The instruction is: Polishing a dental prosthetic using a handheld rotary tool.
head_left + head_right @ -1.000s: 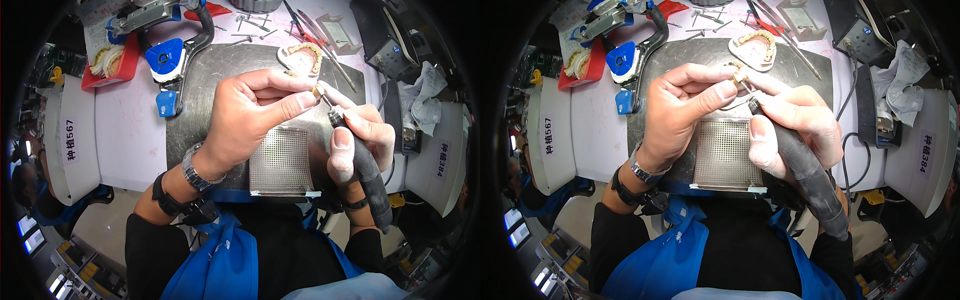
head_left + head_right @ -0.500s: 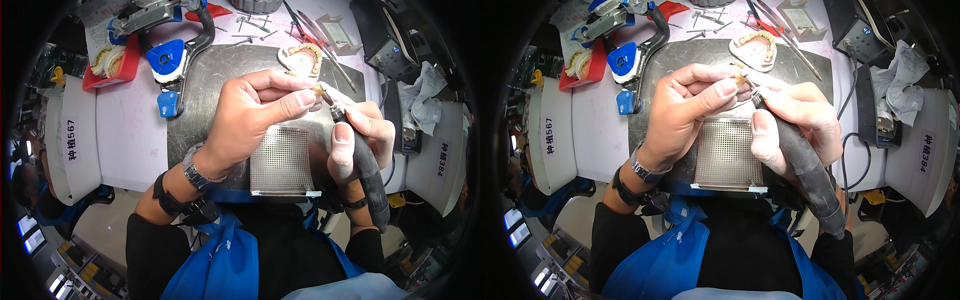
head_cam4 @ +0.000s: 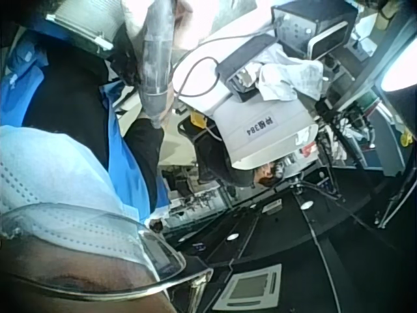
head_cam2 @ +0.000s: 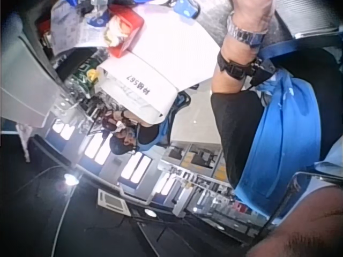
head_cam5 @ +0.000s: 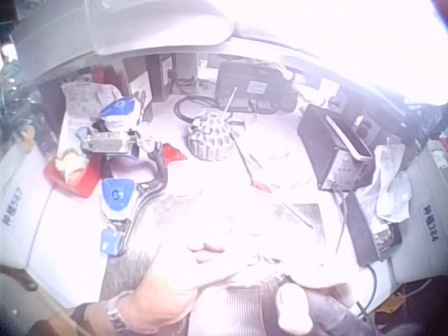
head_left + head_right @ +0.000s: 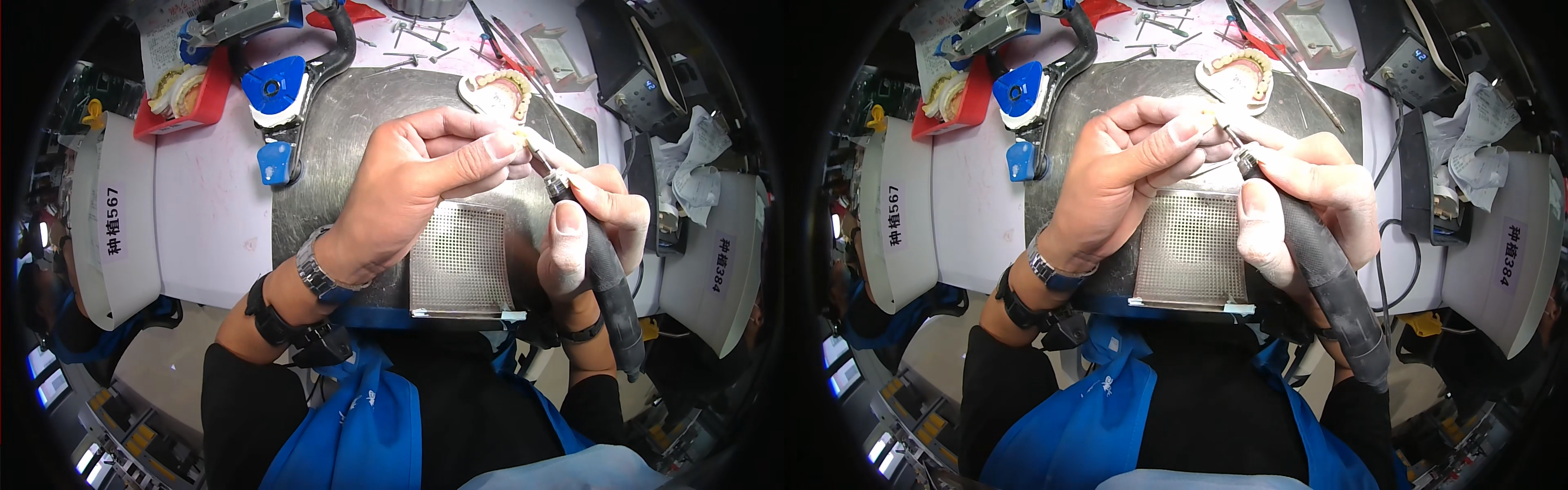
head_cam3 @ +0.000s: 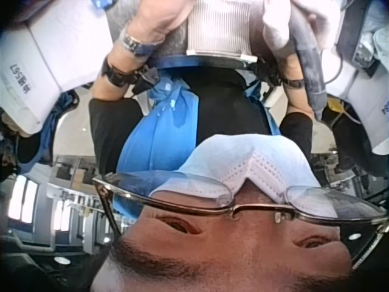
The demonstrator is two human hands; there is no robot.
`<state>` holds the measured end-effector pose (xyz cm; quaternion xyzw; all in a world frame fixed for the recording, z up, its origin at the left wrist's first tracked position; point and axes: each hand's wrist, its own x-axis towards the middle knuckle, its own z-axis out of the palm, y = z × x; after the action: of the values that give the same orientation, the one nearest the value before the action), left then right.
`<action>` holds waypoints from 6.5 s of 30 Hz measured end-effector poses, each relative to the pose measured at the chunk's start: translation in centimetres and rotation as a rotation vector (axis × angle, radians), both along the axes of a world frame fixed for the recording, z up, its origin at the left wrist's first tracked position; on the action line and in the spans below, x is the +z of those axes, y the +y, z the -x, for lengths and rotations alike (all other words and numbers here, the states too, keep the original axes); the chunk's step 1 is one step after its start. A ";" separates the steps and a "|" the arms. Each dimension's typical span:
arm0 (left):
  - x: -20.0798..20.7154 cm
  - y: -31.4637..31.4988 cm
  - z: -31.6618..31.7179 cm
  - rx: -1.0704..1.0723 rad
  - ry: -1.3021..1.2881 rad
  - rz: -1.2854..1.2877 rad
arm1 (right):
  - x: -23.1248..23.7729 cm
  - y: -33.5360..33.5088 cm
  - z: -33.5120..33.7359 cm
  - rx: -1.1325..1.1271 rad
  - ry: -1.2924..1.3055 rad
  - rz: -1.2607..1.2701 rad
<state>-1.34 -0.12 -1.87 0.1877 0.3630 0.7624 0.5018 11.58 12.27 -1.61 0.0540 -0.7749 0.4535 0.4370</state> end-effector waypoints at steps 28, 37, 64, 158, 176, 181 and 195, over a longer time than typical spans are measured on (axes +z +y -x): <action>-1.0 0.3 2.3 0.227 0.202 0.003 | -0.5 1.0 0.3 -0.176 0.014 0.373; -1.8 1.9 1.7 0.290 0.713 0.208 | -1.7 2.6 1.1 -0.139 0.130 0.563; -3.0 2.8 1.1 0.233 1.424 0.435 | -0.3 3.6 1.6 -0.190 0.198 0.643; 1.0 0.4 -0.4 -0.037 0.162 -0.168 | 0.3 1.8 1.9 -0.078 -0.163 0.562; 1.0 0.5 -1.0 0.047 0.184 -0.255 | 0.5 1.3 -0.3 -0.195 -0.019 0.314; 0.8 0.4 -0.9 0.062 0.197 -0.244 | 1.1 0.0 -0.6 -0.179 0.019 0.291; -0.1 -0.2 0.4 0.301 1.077 -0.137 | 0.8 -1.0 -0.4 -0.087 0.083 -0.060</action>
<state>-1.75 -0.28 -1.96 0.5287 0.5404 0.6439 0.1177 12.02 11.29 -0.78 0.0521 -0.7708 0.4081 0.4863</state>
